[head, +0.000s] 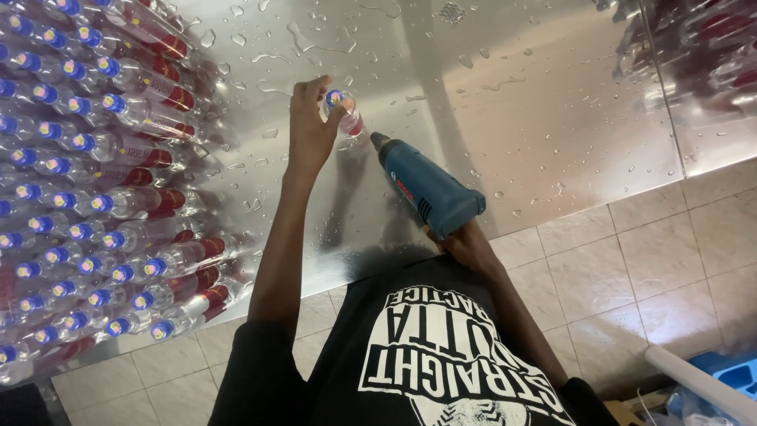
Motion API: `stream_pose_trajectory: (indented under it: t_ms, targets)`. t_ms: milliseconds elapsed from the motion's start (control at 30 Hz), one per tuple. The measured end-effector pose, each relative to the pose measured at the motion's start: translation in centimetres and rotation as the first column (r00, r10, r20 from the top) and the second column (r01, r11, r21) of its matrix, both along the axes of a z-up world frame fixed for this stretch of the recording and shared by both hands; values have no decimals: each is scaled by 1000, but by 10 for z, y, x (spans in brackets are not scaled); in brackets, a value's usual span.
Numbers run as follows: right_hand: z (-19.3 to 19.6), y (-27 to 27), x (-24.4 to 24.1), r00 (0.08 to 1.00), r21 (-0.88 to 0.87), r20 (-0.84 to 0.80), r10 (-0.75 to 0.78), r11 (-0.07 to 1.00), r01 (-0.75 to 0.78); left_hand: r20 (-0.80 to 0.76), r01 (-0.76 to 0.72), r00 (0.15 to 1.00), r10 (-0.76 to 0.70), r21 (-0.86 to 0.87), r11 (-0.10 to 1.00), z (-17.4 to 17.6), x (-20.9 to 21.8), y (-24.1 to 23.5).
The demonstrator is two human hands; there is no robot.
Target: Using a handheld heat gun to shrink-wrap plastic seals onto the caps of water bottles on a production line.
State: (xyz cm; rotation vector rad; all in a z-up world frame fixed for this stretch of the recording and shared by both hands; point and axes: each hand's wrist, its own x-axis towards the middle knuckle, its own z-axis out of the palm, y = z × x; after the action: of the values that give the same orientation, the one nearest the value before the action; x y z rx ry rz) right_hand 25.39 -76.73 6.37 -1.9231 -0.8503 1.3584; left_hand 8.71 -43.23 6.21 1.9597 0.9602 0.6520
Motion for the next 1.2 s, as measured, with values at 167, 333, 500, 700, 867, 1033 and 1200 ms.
stream_pose_trajectory:
  t_ms: [167,333,500,700,867,1033,1200]
  targets:
    - [-3,-4,-1,997,-34,72,-10,999,13,-88,-81,992,87,69,994,-4,2,1]
    - [9,-9,-6,994,52,107,-30,998,24,-68,-92,993,96,55,994,-2,2,2]
    - [27,-5,-7,990,125,141,-31,992,13,-74,-108,991,110,28,994,-12,1,4]
    - [48,-12,-9,989,153,125,-84,986,65,42,-16,999,16,-13,1000,-11,-8,-8]
    - [24,-46,2,980,75,122,-159,986,150,136,70,989,-48,-157,985,-51,-9,-12]
    - [28,-45,6,962,191,238,-136,977,91,223,-111,963,154,-194,975,-110,19,-34]
    - [15,-52,6,939,212,338,-68,977,-6,57,-209,971,231,-263,942,-96,23,-38]
